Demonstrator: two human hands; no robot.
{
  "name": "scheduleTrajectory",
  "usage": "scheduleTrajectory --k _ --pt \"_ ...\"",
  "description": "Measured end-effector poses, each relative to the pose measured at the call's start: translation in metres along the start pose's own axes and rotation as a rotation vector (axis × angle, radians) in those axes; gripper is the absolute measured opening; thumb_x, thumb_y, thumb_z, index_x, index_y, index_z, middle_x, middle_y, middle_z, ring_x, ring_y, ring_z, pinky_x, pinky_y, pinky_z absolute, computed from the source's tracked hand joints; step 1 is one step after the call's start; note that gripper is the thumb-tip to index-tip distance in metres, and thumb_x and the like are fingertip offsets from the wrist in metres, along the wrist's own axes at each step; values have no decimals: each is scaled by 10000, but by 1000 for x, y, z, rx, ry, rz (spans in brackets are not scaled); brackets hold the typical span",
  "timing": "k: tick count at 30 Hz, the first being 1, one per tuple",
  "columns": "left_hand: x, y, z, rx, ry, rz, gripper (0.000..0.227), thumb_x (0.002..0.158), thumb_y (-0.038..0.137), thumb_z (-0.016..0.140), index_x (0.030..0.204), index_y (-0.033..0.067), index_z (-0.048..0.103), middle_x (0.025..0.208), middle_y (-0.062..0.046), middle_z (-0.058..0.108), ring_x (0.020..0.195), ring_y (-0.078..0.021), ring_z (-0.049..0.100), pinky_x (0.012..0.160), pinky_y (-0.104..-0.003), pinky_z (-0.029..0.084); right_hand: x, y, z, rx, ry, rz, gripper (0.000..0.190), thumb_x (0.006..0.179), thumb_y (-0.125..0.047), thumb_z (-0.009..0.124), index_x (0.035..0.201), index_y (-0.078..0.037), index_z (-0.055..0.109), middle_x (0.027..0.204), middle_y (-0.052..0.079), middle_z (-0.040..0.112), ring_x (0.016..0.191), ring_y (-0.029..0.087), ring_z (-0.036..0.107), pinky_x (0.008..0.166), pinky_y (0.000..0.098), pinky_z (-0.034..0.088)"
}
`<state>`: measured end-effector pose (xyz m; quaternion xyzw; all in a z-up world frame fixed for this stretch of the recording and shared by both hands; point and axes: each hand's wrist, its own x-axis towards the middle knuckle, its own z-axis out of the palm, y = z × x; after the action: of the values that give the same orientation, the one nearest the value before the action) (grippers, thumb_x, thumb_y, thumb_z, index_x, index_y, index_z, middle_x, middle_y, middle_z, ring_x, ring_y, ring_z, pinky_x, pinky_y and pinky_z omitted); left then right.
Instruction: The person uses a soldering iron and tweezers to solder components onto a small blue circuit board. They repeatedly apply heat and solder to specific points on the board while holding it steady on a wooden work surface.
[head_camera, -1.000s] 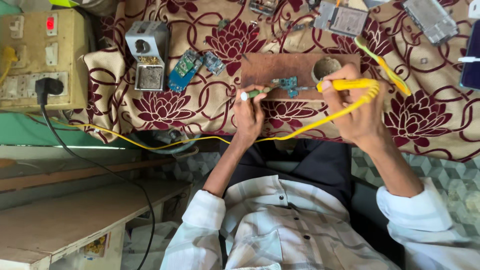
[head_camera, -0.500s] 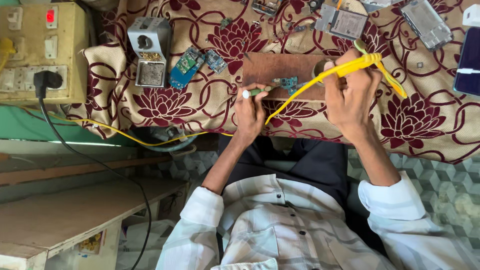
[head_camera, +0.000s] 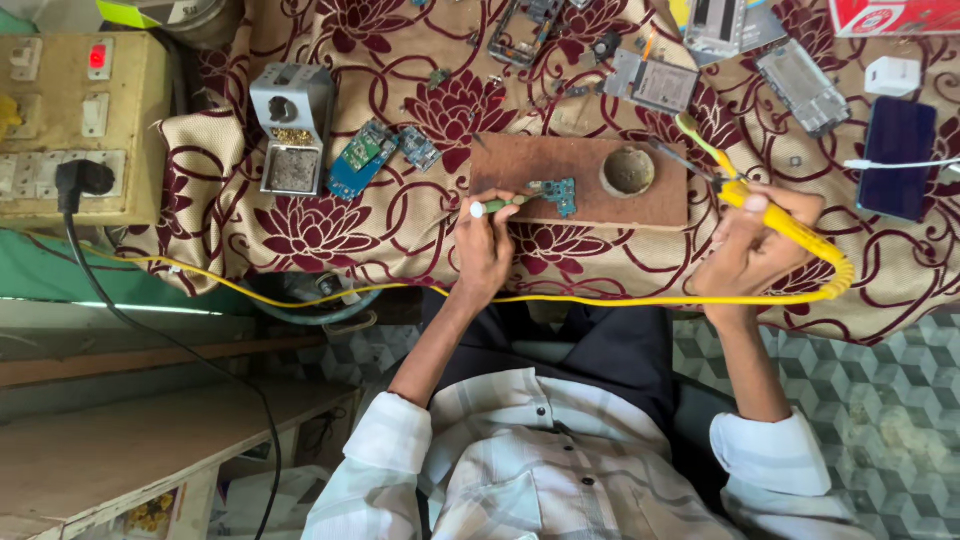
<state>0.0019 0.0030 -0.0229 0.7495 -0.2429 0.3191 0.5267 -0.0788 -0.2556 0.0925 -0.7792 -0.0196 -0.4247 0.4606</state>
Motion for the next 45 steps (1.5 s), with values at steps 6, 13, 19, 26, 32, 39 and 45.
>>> scheduleTrajectory --k 6,13,19,26,32,39,45 --pt "4 2 1 -24 16 32 384 1032 -119 558 1337 -43 338 1120 -168 681 858 -290 675 700 -366 520 2 27 -5 103 -2 80 225 1214 -179 483 1123 25 457 737 111 547 503 108 480 493 239 379" --pt "8 7 -4 7 -18 -24 255 1009 -99 568 1229 -32 456 1082 -188 683 841 -313 669 690 -403 525 -7 37 1 192 -55 166 180 1191 -124 489 1107 32 458 733 113 528 518 109 481 500 246 411" --pt "9 8 -3 -2 -29 -73 255 1001 -106 580 1213 -16 473 1081 -177 699 823 -303 668 666 -395 513 -10 41 5 111 -12 170 229 1205 -176 472 1093 21 439 649 83 502 500 115 498 510 241 383" --pt "9 9 -3 4 -16 21 345 1012 -114 552 1315 -21 415 1086 -146 699 912 -323 654 738 -414 526 -29 48 1 402 65 229 296 1210 -319 428 1191 -23 424 709 102 528 503 154 524 495 245 399" --pt "3 -1 1 89 -50 0 413 1018 -121 561 1333 97 404 1098 -154 710 823 -241 669 644 -361 498 -65 58 14 684 -7 395 322 1174 -368 421 1220 -50 450 924 94 549 600 169 559 550 314 492" --pt "3 -1 2 8 11 88 712 1019 -170 510 1562 138 167 1144 -179 644 886 -271 695 686 -341 563 -82 69 14 759 -10 561 328 1163 -352 425 1261 -45 484 856 108 558 718 217 579 643 337 478" --pt "7 3 2 -9 -4 53 743 991 -207 491 1559 162 185 1141 -199 619 924 -293 723 705 -336 605 -82 82 9 750 6 482 300 1185 -341 433 1246 -49 458 817 104 530 687 189 544 601 327 471"
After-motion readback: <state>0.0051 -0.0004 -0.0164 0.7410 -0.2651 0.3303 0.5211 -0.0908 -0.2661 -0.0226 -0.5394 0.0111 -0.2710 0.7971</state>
